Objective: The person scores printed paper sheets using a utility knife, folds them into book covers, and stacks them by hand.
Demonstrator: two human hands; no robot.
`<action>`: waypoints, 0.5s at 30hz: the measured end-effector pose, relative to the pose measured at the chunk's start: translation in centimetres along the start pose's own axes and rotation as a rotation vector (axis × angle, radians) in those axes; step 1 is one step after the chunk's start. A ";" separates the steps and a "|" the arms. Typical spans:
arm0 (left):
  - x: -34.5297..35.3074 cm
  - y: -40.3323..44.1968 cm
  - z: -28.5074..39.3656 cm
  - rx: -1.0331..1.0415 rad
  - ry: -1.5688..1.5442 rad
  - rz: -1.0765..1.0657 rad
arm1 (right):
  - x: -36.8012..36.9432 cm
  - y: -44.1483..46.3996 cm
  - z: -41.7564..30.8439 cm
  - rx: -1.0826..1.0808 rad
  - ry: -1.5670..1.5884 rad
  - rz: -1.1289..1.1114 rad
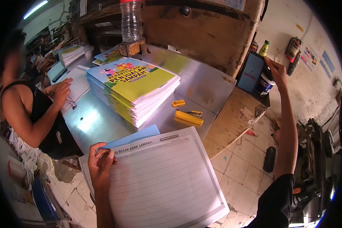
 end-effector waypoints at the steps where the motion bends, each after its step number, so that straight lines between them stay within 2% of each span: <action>1: 0.0 0.0 0.0 0.007 -0.009 -0.012 | 0.0 0.1 0.1 -0.002 0.001 0.000; 6: 0.1 -0.1 0.2 0.008 -0.006 -0.005 | 0.1 -0.3 -0.3 -0.124 0.056 -0.092; 9: 0.1 -0.1 0.1 0.015 -0.015 -0.008 | 0.0 -0.4 -0.3 -0.127 0.082 -0.147; 15: 0.2 -0.2 0.3 0.020 -0.003 -0.007 | 0.3 -0.3 0.4 -0.135 0.130 -0.108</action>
Point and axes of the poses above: each hand's wrist, its own y-axis towards the middle knuckle, its own x-axis out of the palm, z = x × y, the point moved 3 cm from there along y, towards the middle knuckle, and after that the axes turned 7 degrees about -z, right-handed, at the moved point
